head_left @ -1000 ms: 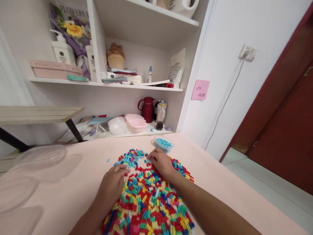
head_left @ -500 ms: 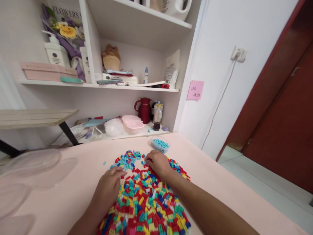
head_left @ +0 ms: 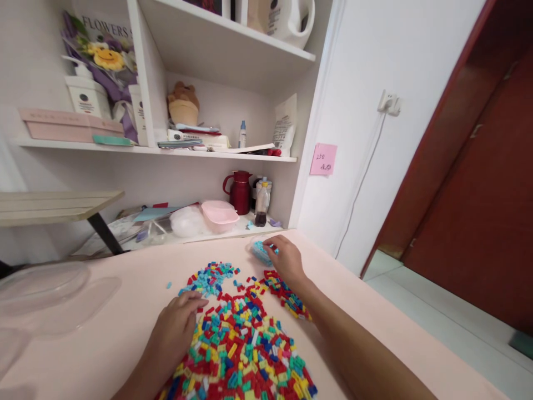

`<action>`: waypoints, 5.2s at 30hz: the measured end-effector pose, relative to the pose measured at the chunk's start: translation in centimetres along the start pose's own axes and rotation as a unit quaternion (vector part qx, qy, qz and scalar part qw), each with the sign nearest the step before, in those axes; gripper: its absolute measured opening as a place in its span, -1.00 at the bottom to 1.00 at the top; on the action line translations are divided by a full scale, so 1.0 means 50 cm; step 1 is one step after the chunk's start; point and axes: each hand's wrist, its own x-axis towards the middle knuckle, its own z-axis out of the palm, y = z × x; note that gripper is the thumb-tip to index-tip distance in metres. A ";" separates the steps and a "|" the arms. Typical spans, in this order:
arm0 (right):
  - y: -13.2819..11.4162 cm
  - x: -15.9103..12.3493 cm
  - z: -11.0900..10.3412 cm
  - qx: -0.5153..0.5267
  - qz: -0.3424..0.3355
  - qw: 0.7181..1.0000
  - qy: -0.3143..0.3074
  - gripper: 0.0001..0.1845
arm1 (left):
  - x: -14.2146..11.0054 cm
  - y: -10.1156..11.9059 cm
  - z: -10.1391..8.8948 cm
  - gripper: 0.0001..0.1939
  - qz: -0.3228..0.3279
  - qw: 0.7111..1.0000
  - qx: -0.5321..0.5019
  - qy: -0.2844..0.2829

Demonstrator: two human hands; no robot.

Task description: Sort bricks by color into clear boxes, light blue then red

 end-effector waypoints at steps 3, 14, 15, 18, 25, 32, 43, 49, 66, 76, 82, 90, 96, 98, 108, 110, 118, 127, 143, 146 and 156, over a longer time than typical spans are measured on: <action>0.036 0.007 -0.012 0.019 0.058 0.997 0.050 -0.78 | -0.001 -0.002 0.002 -0.61 0.001 1.000 0.001 0.000; 0.015 0.001 0.011 0.161 0.078 0.983 0.043 -0.72 | 0.000 0.003 -0.001 -0.61 -0.004 1.000 -0.012 -0.008; 0.001 -0.003 0.017 0.179 0.059 0.982 0.010 -0.74 | 0.000 0.005 -0.003 -0.61 -0.007 1.000 -0.014 -0.012; -0.037 -0.023 0.038 0.162 -0.034 0.979 -0.115 -0.76 | 0.000 0.007 -0.005 -0.60 -0.012 1.000 -0.014 -0.021; -0.030 -0.052 0.073 0.005 -0.126 0.968 -0.219 -0.81 | -0.002 0.013 -0.006 -0.61 -0.018 1.000 -0.020 -0.016; -0.017 -0.054 0.082 0.018 -0.140 0.959 -0.246 -0.80 | -0.003 0.022 -0.010 -0.58 -0.015 0.999 -0.024 -0.017; -0.042 -0.066 0.084 0.029 -0.117 0.965 -0.232 -0.79 | -0.004 0.020 -0.009 -0.58 -0.024 0.999 -0.027 -0.022; -0.050 -0.069 0.090 0.049 -0.095 0.972 -0.211 -0.84 | -0.002 0.022 -0.008 -0.58 -0.024 0.999 -0.011 -0.022; 0.064 -0.010 0.016 -0.037 0.028 0.998 0.039 -0.78 | -0.003 0.010 0.000 -0.56 -0.014 0.999 0.011 -0.034; -0.036 -0.036 0.041 0.144 -0.103 0.982 -0.063 -0.73 | -0.008 0.021 -0.004 -0.56 -0.025 0.999 0.009 -0.040; -0.102 -0.095 0.078 -0.002 -0.292 0.929 -0.227 -0.51 | -0.010 0.029 -0.008 -0.53 -0.029 0.999 0.011 -0.039; -0.082 -0.100 0.091 -0.010 -0.268 0.929 -0.255 -0.55 | -0.013 0.031 -0.010 -0.53 -0.021 0.999 0.000 -0.033; -0.061 -0.093 0.107 0.013 -0.167 0.961 -0.219 -0.61 | -0.012 0.030 -0.009 -0.56 -0.027 0.999 -0.003 -0.028; -0.058 -0.093 0.109 0.001 -0.141 0.968 -0.208 -0.64 | -0.011 0.031 -0.010 -0.56 -0.029 0.999 -0.001 -0.035; -0.059 -0.097 0.117 0.018 -0.157 0.969 -0.188 -0.60 | -0.012 0.036 -0.013 -0.55 -0.031 0.999 -0.003 -0.032; -0.070 -0.097 0.113 0.003 -0.199 0.960 -0.195 -0.49 | -0.013 0.035 -0.012 -0.54 -0.029 0.999 -0.006 -0.029; -0.093 -0.095 0.099 -0.063 -0.255 0.929 -0.260 -0.50 | -0.016 0.035 -0.011 -0.53 -0.021 0.999 -0.006 -0.031; -0.073 -0.095 0.112 0.033 -0.195 0.950 -0.242 -0.63 | -0.010 0.033 -0.010 -0.56 -0.037 0.998 0.005 -0.043; -0.075 -0.086 0.105 0.076 -0.169 0.948 -0.259 -0.79 | -0.011 0.031 -0.008 -0.55 -0.037 0.998 0.011 -0.049; -0.079 -0.088 0.105 0.107 -0.145 0.952 -0.247 -0.79 | -0.009 0.028 -0.007 -0.54 -0.037 0.998 0.015 -0.052; -0.071 -0.067 0.092 0.276 0.016 0.948 -0.159 -0.85 | -0.004 0.014 -0.003 -0.57 -0.023 0.999 0.002 -0.035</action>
